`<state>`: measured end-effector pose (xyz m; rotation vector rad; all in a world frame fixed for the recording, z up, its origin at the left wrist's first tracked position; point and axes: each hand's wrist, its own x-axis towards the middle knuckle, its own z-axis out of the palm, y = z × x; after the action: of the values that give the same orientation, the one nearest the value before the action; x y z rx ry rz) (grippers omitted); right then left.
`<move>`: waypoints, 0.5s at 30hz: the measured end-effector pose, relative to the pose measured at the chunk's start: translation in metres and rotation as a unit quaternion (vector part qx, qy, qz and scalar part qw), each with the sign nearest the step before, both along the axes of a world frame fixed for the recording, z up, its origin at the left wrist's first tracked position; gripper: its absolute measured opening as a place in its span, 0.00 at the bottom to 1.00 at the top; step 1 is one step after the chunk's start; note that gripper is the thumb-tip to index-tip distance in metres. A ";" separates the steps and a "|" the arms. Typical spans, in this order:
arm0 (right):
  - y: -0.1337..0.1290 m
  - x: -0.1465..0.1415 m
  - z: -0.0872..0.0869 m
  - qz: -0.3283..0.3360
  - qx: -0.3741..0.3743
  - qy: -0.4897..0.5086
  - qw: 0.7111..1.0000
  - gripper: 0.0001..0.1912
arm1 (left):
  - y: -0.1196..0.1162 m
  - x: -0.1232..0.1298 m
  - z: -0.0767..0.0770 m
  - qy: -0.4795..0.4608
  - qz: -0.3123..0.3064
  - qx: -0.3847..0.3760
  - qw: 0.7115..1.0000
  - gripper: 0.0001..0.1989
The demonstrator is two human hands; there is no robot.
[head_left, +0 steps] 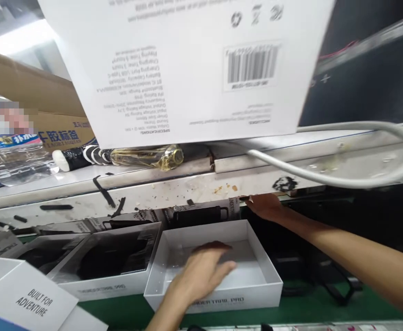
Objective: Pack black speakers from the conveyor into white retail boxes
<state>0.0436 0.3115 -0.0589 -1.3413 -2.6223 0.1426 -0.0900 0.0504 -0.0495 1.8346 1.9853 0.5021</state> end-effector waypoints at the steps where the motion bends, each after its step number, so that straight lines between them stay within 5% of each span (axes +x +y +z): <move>1: -0.004 0.013 -0.004 -0.009 -0.006 -0.008 1.000 0.25 | -0.003 -0.007 0.003 0.028 0.043 0.013 0.999 0.24; 5: -0.029 0.046 -0.027 -0.033 -0.086 -0.029 0.995 0.41 | -0.009 -0.027 0.000 0.186 0.129 0.043 0.973 0.22; 10: -0.055 0.032 -0.038 -0.059 -0.102 -0.011 0.993 0.54 | -0.018 -0.034 -0.016 0.328 0.220 -0.019 0.919 0.25; 15: -0.059 0.024 -0.029 -0.101 -0.169 0.075 0.978 0.49 | -0.036 -0.035 -0.028 0.366 0.300 -0.055 0.879 0.30</move>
<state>0.0680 0.2521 -0.0876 -1.6197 -2.3939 0.6559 -0.1254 0.0147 -0.0776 1.4096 3.0359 -0.2097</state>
